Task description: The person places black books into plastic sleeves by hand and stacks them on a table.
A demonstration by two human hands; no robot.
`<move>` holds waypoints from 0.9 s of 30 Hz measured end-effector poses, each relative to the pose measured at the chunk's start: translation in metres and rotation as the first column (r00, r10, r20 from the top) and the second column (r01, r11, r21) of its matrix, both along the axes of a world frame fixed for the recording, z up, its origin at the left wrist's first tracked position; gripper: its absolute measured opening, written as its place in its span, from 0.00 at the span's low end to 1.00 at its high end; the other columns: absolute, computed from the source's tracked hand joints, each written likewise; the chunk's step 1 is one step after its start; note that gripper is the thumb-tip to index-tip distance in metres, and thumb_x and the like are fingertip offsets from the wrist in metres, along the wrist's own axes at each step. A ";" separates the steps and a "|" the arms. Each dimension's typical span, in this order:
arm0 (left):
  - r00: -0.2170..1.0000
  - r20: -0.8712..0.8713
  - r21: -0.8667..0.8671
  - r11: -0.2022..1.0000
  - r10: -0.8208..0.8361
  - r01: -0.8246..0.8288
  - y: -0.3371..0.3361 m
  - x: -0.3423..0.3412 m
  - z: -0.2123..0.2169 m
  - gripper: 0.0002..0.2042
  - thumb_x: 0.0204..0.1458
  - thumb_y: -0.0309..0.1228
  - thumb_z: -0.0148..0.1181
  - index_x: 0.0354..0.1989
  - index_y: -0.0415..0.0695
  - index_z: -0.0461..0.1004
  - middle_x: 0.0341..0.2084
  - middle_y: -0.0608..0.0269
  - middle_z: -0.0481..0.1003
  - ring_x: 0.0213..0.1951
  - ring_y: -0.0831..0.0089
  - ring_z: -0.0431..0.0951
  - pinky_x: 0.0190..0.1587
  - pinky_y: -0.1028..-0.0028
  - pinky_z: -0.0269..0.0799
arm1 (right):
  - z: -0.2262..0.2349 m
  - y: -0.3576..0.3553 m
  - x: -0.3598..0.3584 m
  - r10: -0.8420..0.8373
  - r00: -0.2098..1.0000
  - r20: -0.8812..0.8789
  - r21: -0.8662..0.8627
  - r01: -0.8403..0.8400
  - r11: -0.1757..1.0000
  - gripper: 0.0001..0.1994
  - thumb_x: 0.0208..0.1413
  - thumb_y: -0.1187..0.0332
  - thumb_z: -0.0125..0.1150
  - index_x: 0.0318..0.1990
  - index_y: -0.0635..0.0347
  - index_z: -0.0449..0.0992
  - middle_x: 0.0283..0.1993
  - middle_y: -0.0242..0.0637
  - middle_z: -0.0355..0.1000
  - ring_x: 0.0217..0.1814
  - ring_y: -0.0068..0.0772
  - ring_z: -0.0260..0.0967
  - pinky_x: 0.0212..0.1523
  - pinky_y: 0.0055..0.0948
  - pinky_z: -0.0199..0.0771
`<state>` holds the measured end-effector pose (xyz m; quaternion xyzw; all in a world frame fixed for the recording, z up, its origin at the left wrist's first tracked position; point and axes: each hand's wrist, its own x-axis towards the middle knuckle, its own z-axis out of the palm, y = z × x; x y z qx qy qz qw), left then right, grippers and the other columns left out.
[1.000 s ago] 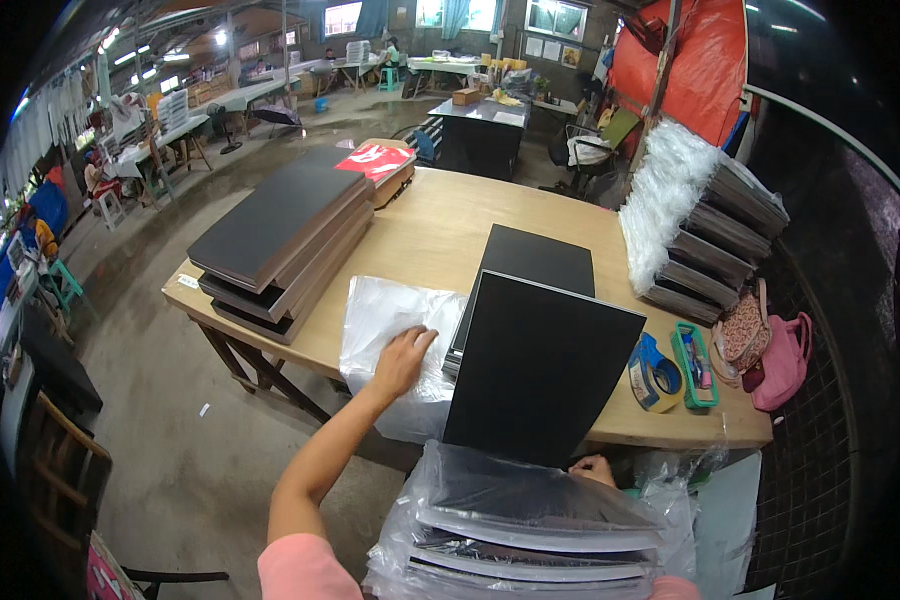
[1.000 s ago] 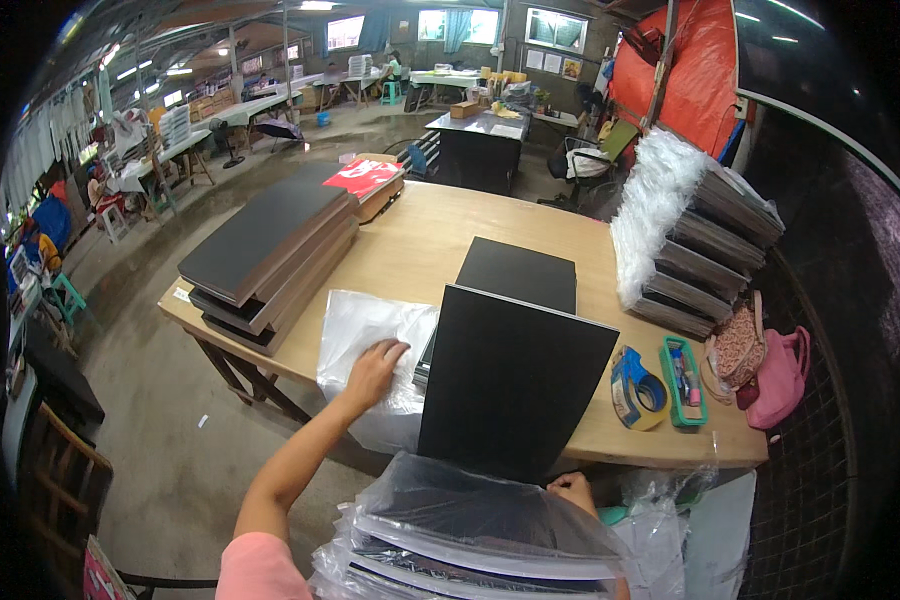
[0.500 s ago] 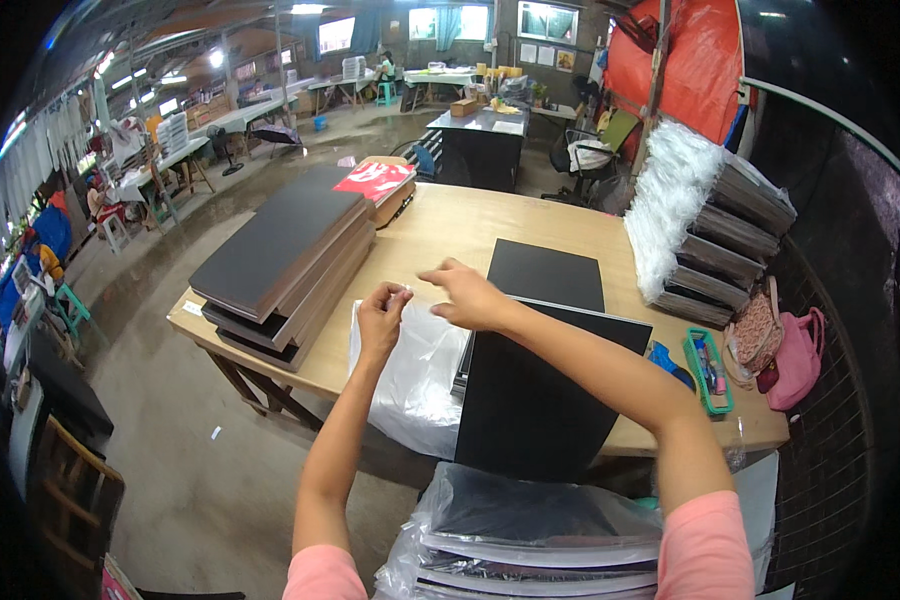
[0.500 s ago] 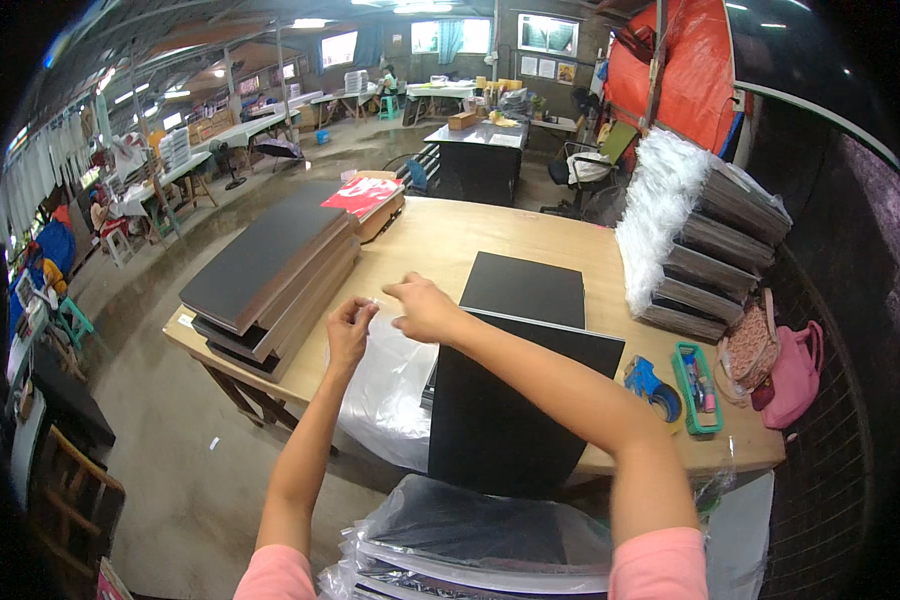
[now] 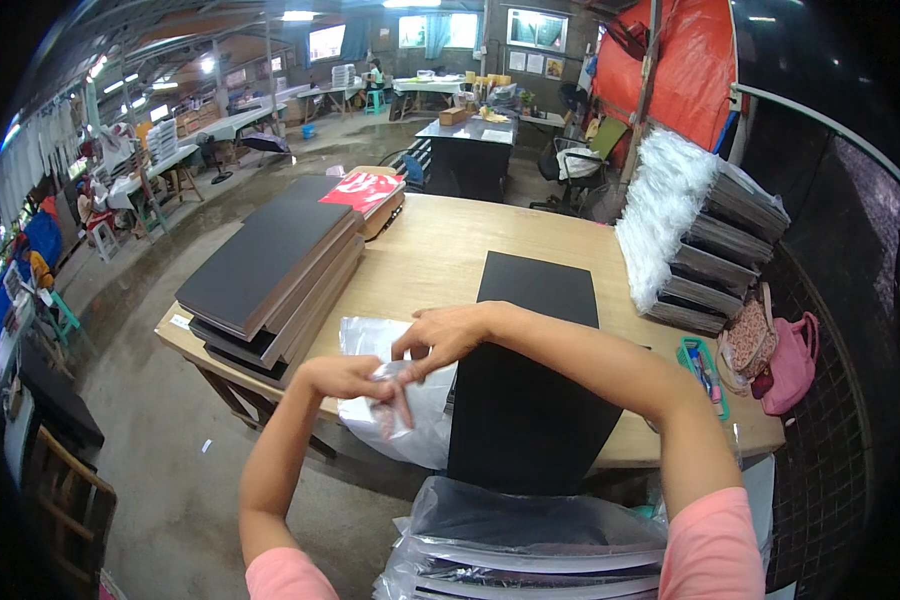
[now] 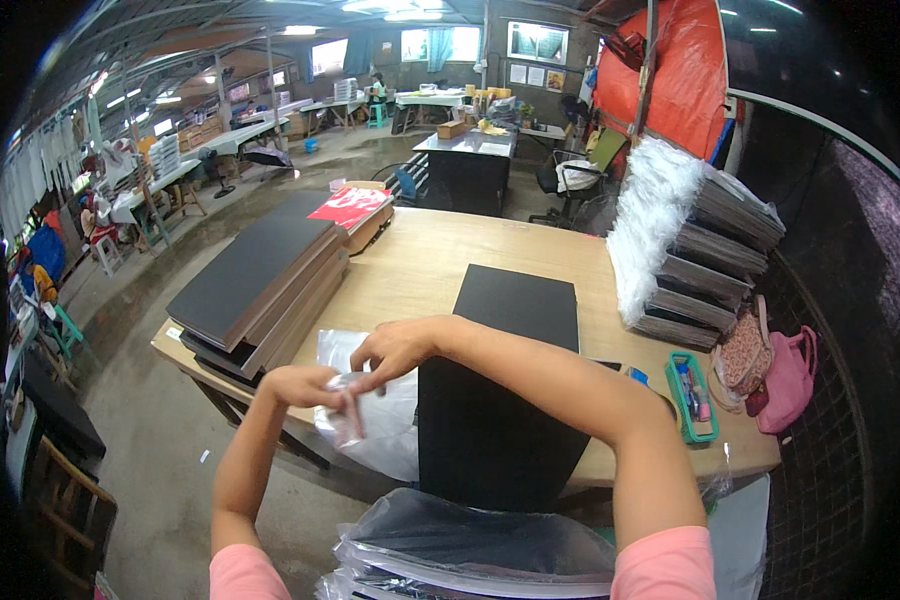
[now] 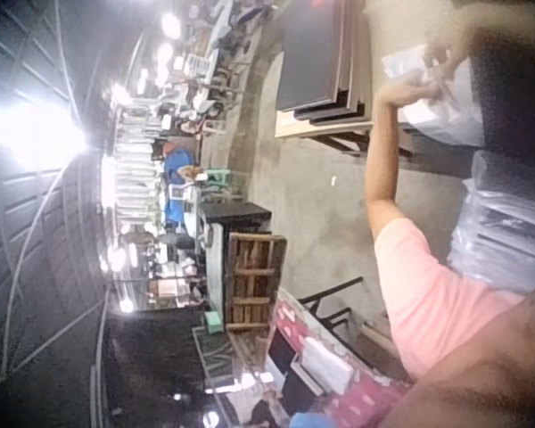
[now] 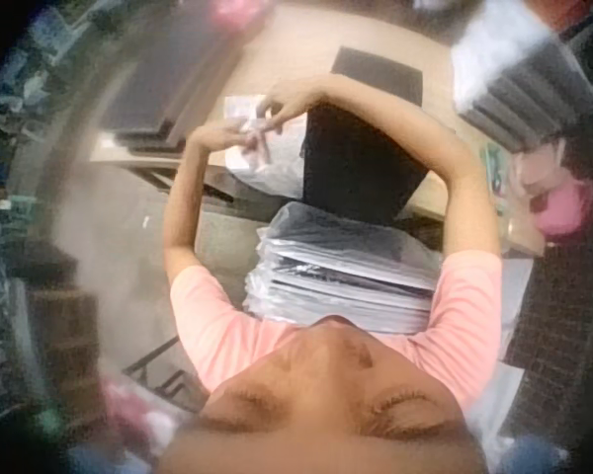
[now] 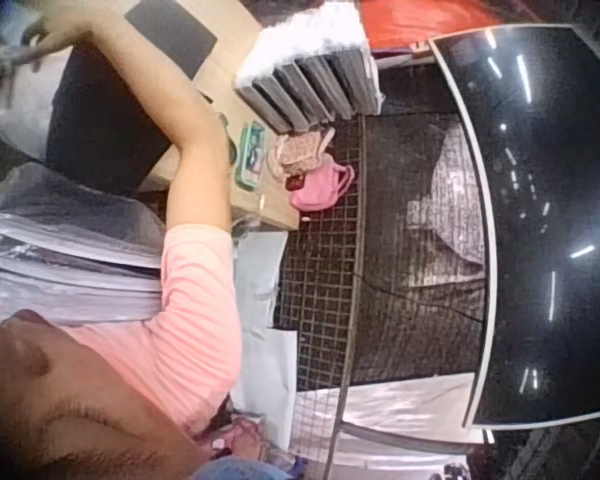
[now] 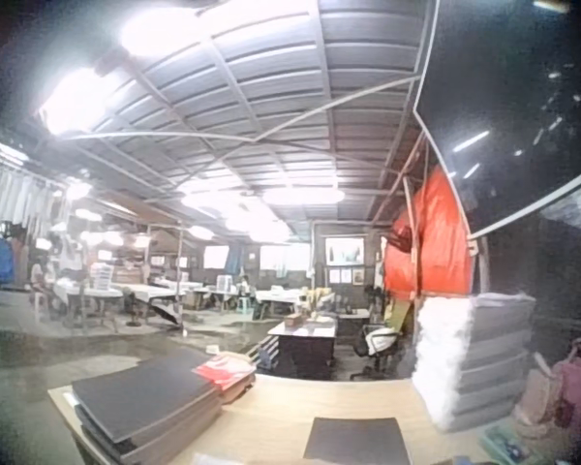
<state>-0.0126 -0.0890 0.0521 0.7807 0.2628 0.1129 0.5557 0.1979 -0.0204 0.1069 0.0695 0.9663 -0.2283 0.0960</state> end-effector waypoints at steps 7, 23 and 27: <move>0.823 0.566 0.053 0.994 0.047 -0.094 -0.049 -0.043 0.027 0.22 0.56 0.43 0.53 0.32 0.30 0.75 0.34 0.48 0.76 0.34 0.65 0.78 0.39 0.68 0.72 | 0.015 -0.052 -0.013 -0.029 0.845 -0.534 -0.225 -0.109 0.968 0.15 0.56 0.57 0.57 0.33 0.62 0.77 0.34 0.39 0.75 0.46 0.33 0.69 0.53 0.40 0.63; 0.591 0.762 0.064 0.940 -0.263 0.335 -0.068 0.094 -0.026 0.21 0.58 0.50 0.44 0.31 0.43 0.73 0.23 0.59 0.72 0.27 0.66 0.72 0.35 0.69 0.68 | -0.093 -0.122 0.243 -0.525 0.850 -0.046 -0.993 0.018 0.116 0.22 0.53 0.49 0.56 0.43 0.61 0.73 0.36 0.40 0.74 0.33 0.39 0.73 0.38 0.40 0.72; 0.169 0.982 -0.131 0.937 0.078 0.325 -0.075 0.112 -0.006 0.34 0.50 0.63 0.44 0.41 0.39 0.74 0.24 0.56 0.74 0.24 0.68 0.73 0.28 0.71 0.67 | -0.033 -0.154 0.198 -0.036 0.961 -0.273 -0.950 -0.264 0.167 0.26 0.44 0.51 0.67 0.40 0.68 0.74 0.35 0.37 0.74 0.32 0.27 0.70 0.29 0.26 0.70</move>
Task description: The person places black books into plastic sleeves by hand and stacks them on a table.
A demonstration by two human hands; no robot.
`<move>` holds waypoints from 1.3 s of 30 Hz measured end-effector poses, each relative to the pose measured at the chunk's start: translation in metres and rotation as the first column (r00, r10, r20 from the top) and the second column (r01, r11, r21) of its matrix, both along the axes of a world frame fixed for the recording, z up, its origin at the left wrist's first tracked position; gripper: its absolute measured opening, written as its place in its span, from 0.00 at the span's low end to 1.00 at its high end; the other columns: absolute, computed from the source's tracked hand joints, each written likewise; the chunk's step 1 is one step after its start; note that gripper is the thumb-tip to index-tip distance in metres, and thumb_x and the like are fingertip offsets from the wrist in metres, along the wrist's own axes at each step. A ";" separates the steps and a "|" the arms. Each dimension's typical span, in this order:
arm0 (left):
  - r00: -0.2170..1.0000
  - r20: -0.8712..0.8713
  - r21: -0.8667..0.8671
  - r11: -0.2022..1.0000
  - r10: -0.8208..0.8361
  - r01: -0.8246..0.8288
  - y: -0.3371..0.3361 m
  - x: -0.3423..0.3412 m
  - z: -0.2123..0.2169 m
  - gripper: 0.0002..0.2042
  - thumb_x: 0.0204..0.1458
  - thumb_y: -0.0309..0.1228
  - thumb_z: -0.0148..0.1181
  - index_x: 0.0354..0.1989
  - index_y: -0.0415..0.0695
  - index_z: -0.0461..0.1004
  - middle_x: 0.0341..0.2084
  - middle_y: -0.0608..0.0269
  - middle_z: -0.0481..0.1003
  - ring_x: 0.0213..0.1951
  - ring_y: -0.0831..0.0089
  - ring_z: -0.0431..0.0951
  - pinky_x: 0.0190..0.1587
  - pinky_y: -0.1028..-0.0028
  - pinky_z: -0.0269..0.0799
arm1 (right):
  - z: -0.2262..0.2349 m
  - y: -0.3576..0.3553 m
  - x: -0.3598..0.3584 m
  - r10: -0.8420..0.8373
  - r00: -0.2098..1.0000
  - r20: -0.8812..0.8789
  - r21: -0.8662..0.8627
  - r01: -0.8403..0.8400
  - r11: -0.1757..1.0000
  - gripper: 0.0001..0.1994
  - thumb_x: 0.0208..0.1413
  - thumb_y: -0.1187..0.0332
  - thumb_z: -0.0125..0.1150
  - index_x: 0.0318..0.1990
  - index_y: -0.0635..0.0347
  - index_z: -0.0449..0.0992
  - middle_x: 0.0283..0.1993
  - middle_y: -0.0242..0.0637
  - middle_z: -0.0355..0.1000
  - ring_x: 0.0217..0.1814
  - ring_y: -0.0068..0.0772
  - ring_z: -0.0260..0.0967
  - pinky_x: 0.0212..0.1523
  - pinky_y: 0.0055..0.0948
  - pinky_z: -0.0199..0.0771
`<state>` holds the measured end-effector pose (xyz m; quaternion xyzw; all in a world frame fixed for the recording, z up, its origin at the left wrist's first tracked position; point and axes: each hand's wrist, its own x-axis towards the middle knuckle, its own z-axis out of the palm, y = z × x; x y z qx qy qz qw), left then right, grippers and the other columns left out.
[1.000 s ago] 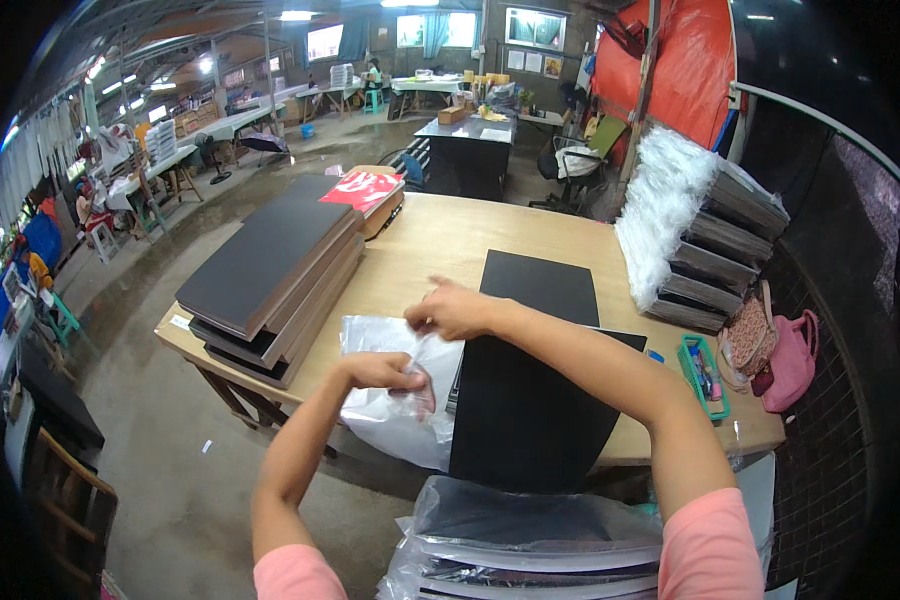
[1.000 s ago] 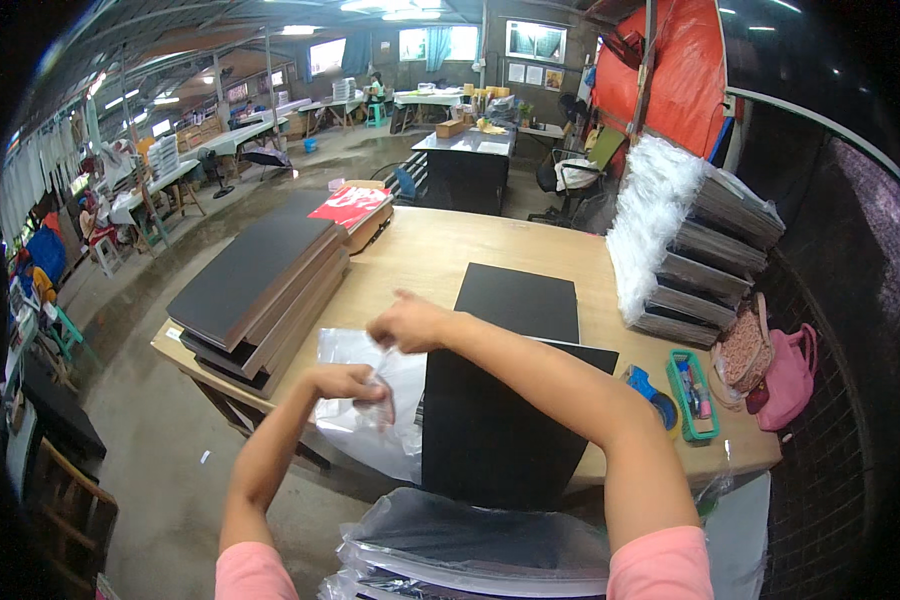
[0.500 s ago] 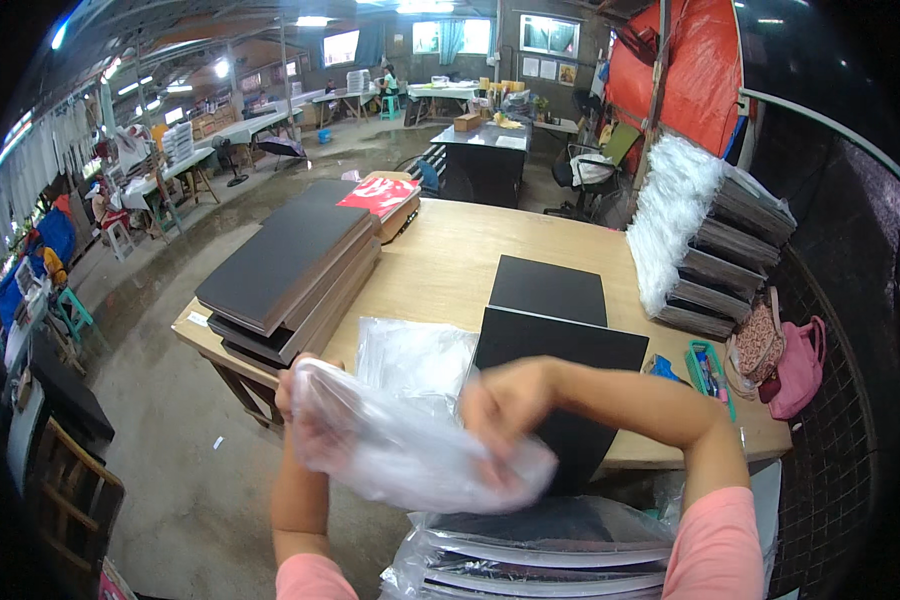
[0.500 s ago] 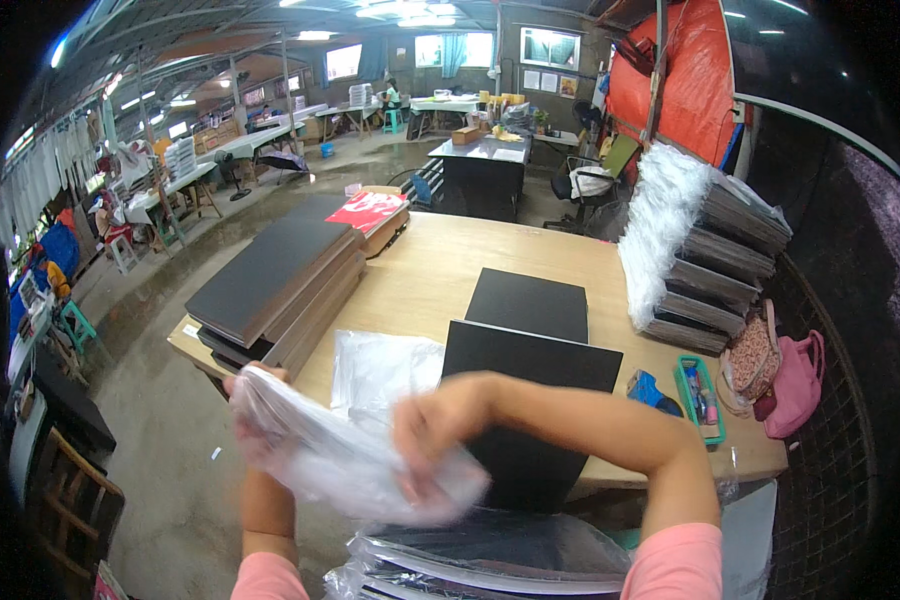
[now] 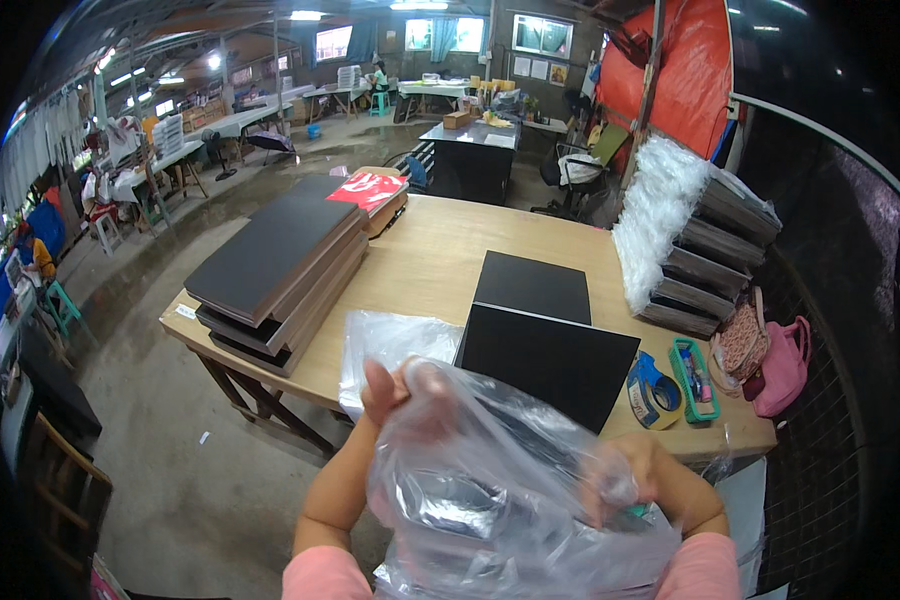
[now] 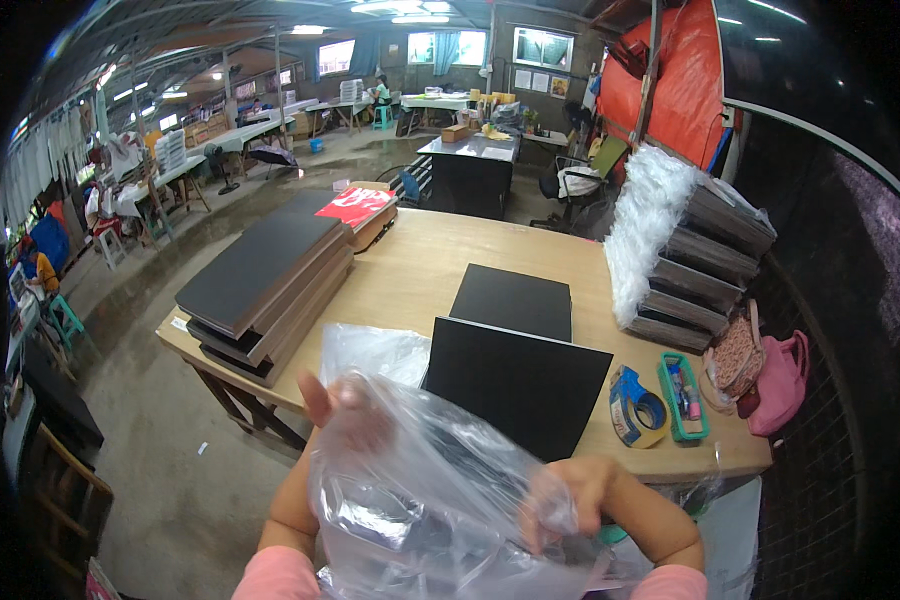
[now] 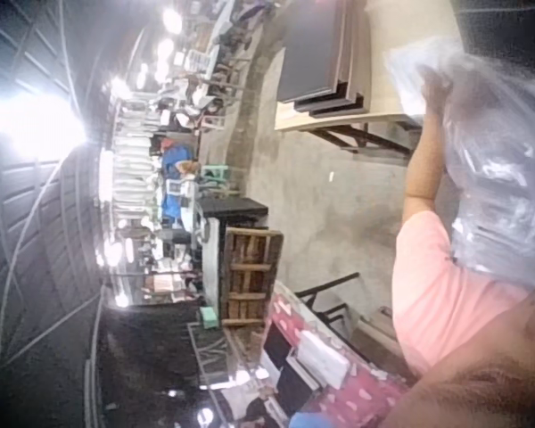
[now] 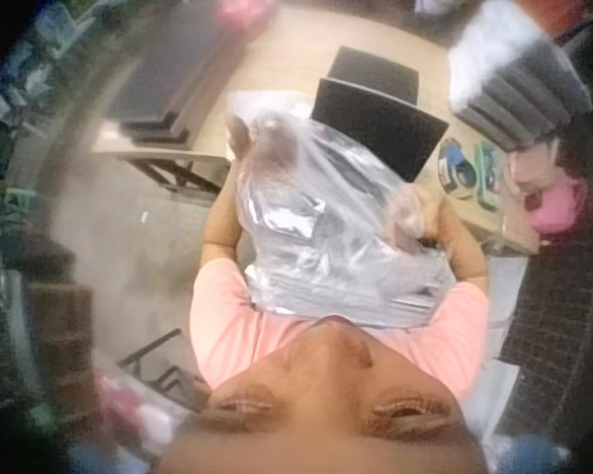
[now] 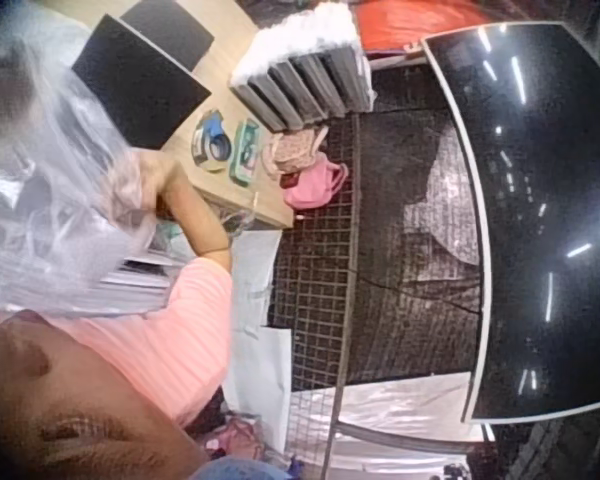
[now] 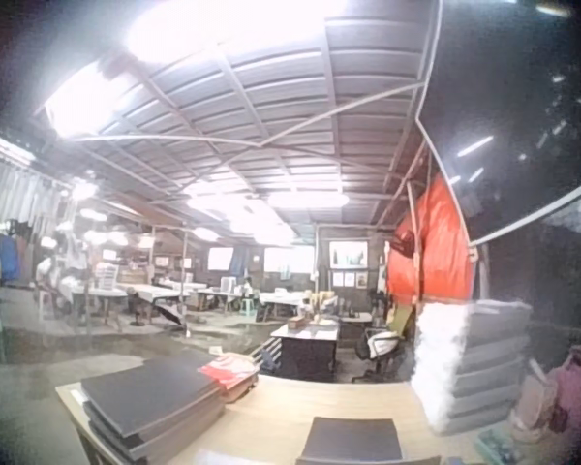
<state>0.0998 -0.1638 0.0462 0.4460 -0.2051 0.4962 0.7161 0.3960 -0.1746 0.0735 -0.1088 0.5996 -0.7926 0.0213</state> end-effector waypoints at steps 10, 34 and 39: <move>0.644 -0.764 0.300 0.906 0.041 0.298 0.007 0.001 0.000 0.25 0.53 0.51 0.53 0.41 0.37 0.75 0.21 0.63 0.71 0.18 0.75 0.65 0.23 0.75 0.59 | -0.022 0.001 0.048 -0.632 0.664 -0.400 -0.255 0.582 0.772 0.12 0.53 0.59 0.59 0.34 0.60 0.74 0.29 0.38 0.72 0.33 0.37 0.72 0.41 0.40 0.73; 0.845 -0.532 -0.098 0.995 -0.054 0.002 0.054 -0.052 -0.049 0.22 0.54 0.43 0.55 0.37 0.30 0.73 0.31 0.51 0.76 0.32 0.68 0.77 0.33 0.72 0.73 | -0.061 -0.014 0.034 -0.894 0.317 0.317 -0.242 0.938 0.247 0.24 0.52 0.55 0.59 0.47 0.68 0.69 0.43 0.47 0.71 0.45 0.42 0.71 0.46 0.39 0.72; 0.736 -0.662 -0.200 0.980 -0.140 0.006 0.044 -0.043 -0.042 0.25 0.52 0.47 0.55 0.34 0.29 0.74 0.30 0.49 0.76 0.31 0.65 0.76 0.34 0.69 0.72 | -0.039 0.004 0.041 -0.851 0.507 -0.135 -0.268 0.808 0.524 0.34 0.54 0.45 0.52 0.53 0.73 0.65 0.38 0.47 0.72 0.41 0.42 0.71 0.43 0.39 0.72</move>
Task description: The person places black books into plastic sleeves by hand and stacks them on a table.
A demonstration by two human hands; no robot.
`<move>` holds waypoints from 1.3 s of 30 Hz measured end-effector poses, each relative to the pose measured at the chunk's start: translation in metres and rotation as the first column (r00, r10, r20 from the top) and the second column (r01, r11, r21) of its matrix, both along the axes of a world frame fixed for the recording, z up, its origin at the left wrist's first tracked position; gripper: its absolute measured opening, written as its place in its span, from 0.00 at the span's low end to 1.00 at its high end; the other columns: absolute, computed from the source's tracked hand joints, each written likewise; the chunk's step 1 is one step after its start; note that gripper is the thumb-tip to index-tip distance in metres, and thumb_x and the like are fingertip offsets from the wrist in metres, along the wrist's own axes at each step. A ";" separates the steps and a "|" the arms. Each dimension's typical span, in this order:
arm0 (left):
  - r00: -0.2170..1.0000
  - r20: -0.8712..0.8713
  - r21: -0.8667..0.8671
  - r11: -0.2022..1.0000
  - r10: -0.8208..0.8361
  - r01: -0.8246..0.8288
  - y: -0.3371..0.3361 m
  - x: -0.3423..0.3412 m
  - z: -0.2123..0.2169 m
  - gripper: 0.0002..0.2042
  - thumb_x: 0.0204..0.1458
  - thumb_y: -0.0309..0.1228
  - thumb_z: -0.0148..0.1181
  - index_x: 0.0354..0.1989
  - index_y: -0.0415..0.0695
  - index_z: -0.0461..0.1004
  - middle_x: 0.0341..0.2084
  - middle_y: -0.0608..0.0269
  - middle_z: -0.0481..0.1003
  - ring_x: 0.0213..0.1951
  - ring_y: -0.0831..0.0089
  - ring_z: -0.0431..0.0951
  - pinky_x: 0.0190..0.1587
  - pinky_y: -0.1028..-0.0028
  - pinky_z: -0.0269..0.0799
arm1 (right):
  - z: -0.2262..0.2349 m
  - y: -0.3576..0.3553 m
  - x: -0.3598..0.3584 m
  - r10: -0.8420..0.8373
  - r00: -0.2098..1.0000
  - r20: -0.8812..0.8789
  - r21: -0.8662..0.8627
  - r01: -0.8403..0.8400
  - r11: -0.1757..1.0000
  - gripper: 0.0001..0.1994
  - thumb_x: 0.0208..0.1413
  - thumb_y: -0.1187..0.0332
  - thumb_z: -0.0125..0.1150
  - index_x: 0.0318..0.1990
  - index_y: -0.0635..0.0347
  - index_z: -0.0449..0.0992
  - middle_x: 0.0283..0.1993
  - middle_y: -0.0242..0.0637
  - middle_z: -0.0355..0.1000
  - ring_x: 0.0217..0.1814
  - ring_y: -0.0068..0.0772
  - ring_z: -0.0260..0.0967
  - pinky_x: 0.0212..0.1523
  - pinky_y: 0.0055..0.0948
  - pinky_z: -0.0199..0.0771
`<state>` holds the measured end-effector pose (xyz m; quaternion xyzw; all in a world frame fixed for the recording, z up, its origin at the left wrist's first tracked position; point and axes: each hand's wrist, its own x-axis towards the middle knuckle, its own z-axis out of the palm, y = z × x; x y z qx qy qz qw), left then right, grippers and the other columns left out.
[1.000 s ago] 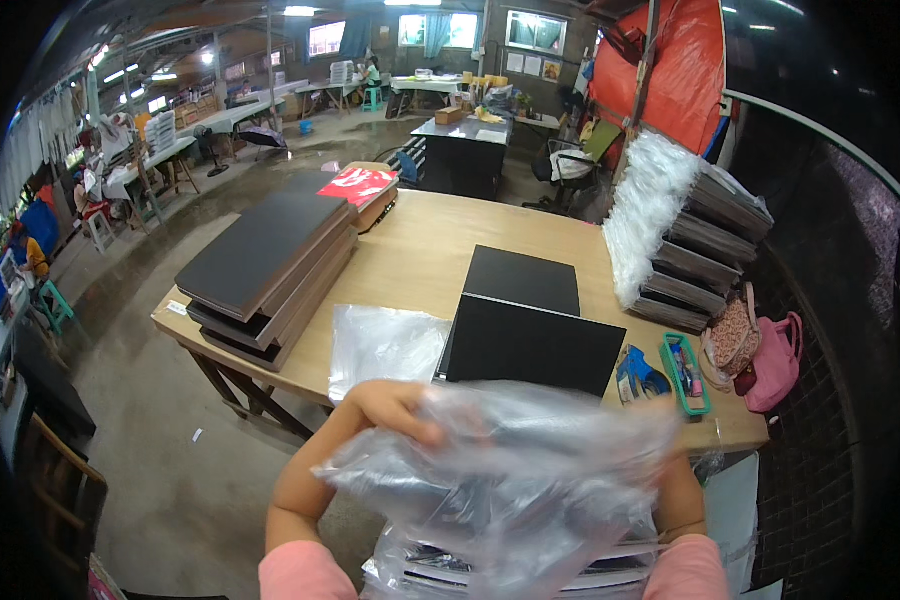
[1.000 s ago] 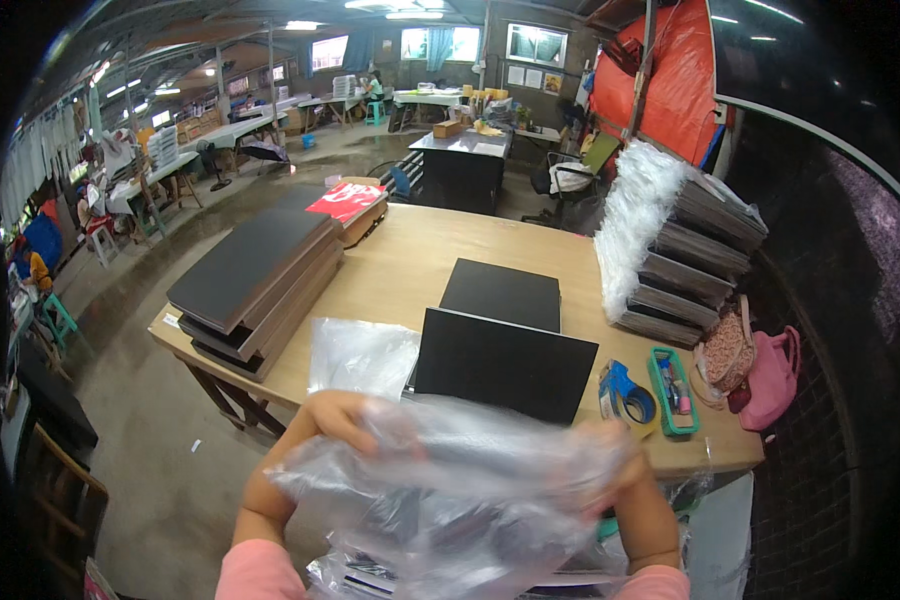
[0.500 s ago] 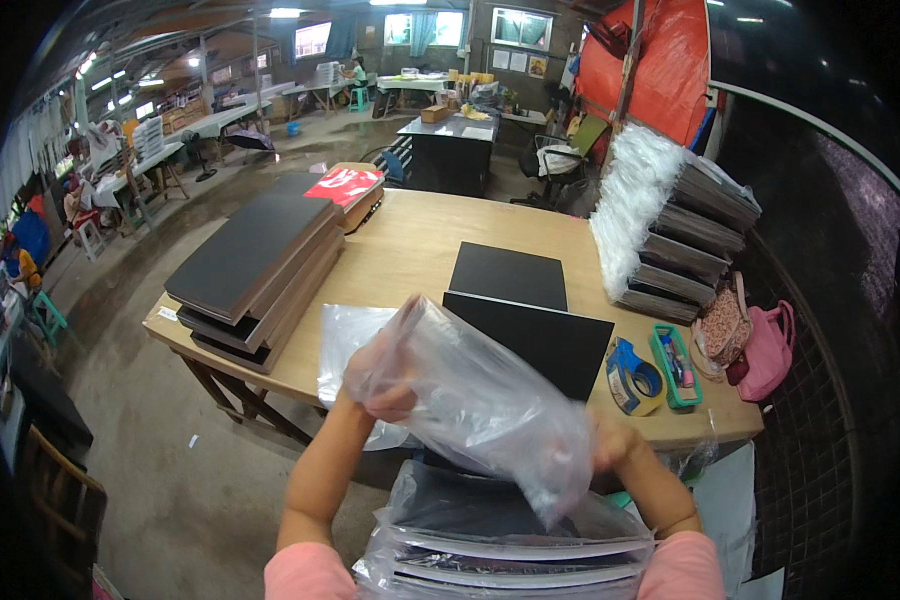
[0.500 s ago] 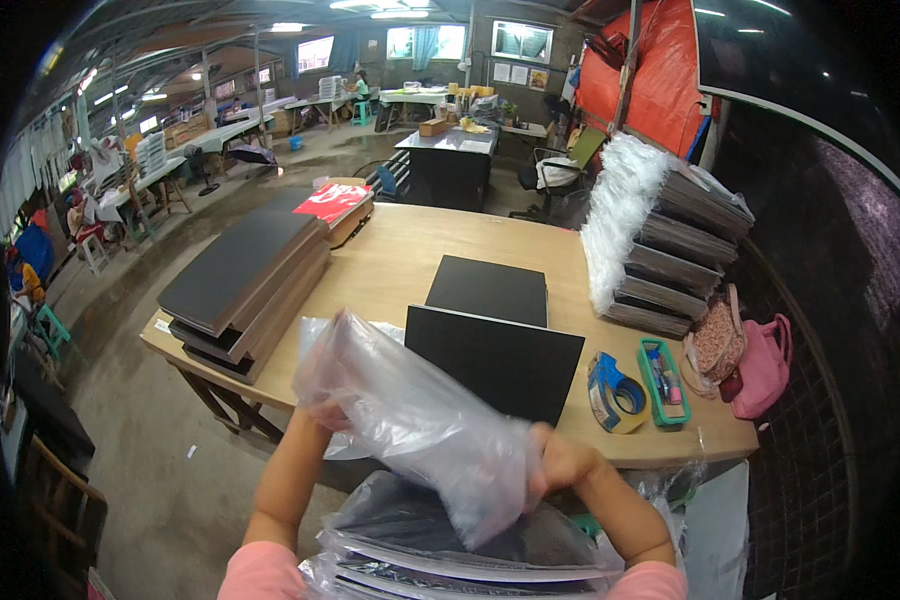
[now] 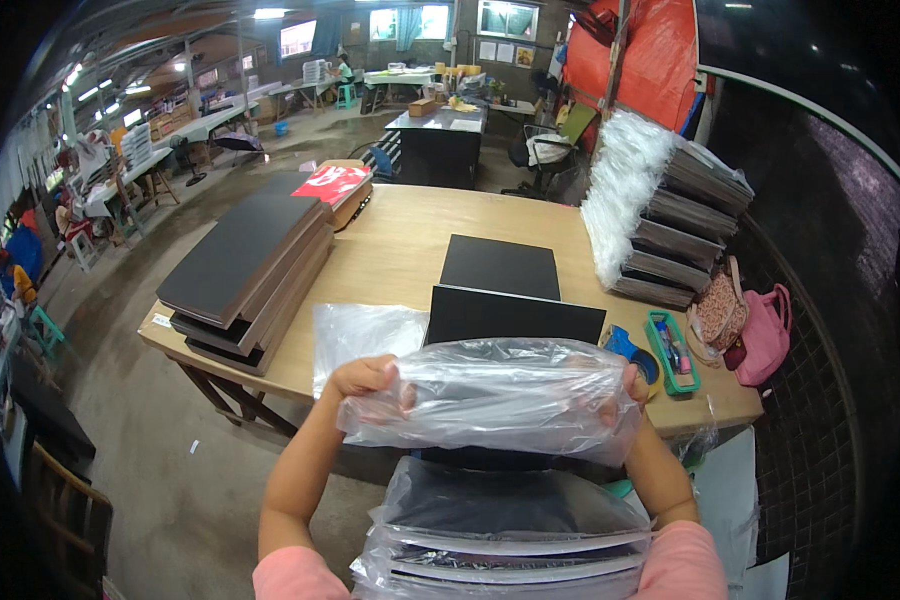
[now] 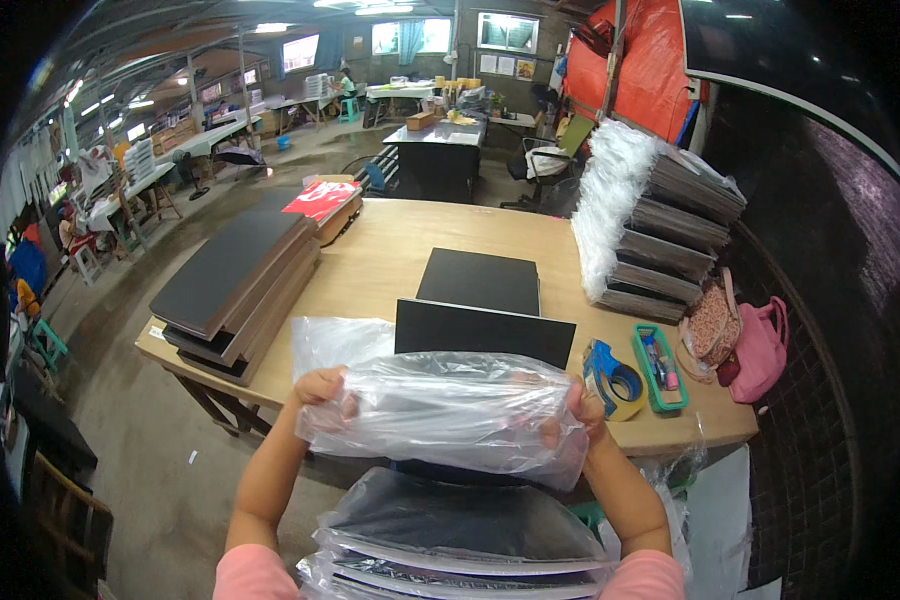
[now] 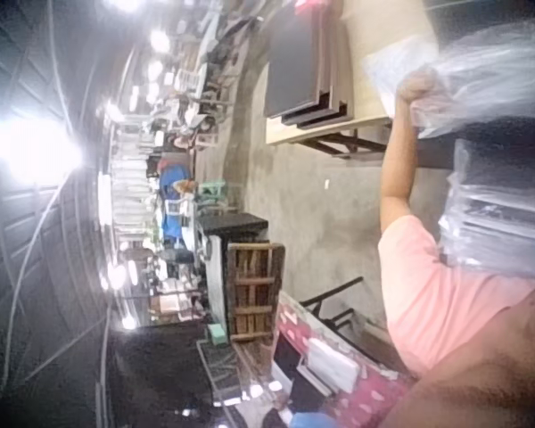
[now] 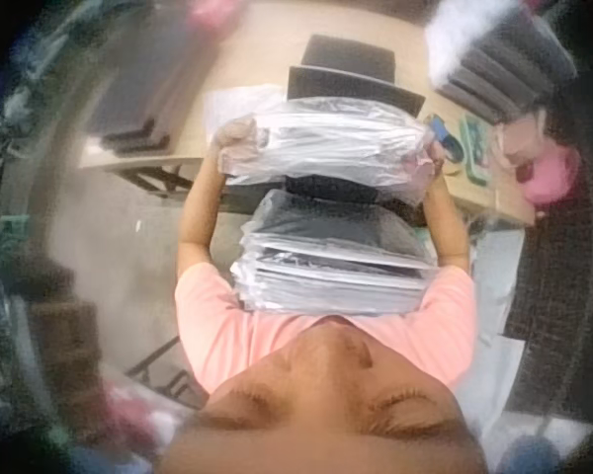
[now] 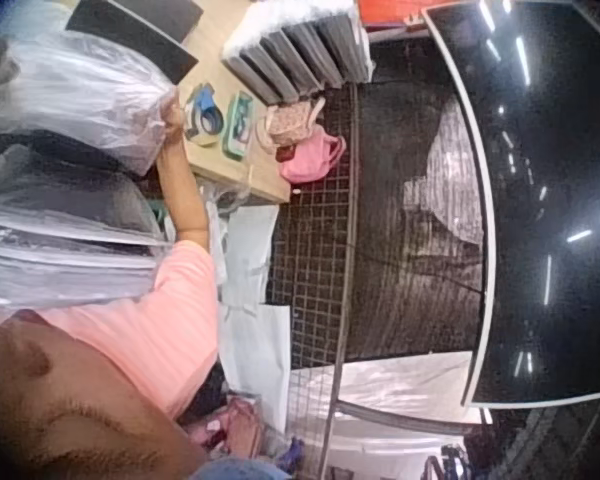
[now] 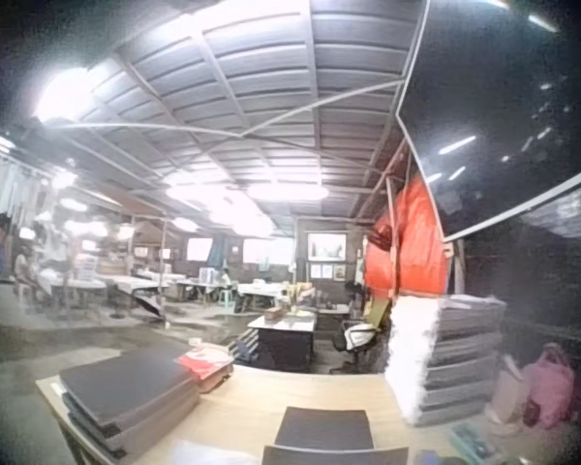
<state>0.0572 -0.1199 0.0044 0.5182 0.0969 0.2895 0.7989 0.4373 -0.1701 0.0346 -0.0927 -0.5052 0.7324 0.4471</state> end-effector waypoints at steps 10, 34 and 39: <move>0.808 0.507 -0.163 0.954 0.301 -0.253 0.013 0.010 0.004 0.27 0.58 0.52 0.42 0.34 0.36 0.74 0.27 0.53 0.75 0.25 0.67 0.74 0.27 0.71 0.71 | -0.039 -0.002 -0.004 0.613 0.782 0.117 -0.007 -0.616 0.787 0.32 0.52 0.36 0.46 0.26 0.63 0.75 0.27 0.46 0.73 0.28 0.37 0.70 0.39 0.33 0.68; 0.147 0.311 0.942 -0.325 0.939 0.082 -0.050 0.057 0.040 0.26 0.35 0.25 0.64 0.49 0.55 0.75 0.30 0.67 0.64 0.25 0.73 0.67 0.26 0.74 0.61 | -0.012 -0.015 0.017 -0.999 -0.042 -0.035 0.958 0.285 -0.046 0.24 0.40 0.80 0.57 0.50 0.58 0.75 0.40 0.47 0.63 0.36 0.33 0.63 0.33 0.29 0.63; 0.479 -0.367 0.550 0.601 0.797 -0.580 -0.032 0.041 0.056 0.07 0.39 0.28 0.65 0.26 0.39 0.76 0.25 0.62 0.68 0.27 0.77 0.70 0.29 0.73 0.63 | 0.033 -0.029 0.018 -0.979 0.071 0.189 0.962 0.186 0.199 0.13 0.39 0.77 0.58 0.36 0.60 0.80 0.24 0.39 0.65 0.23 0.34 0.64 0.26 0.27 0.61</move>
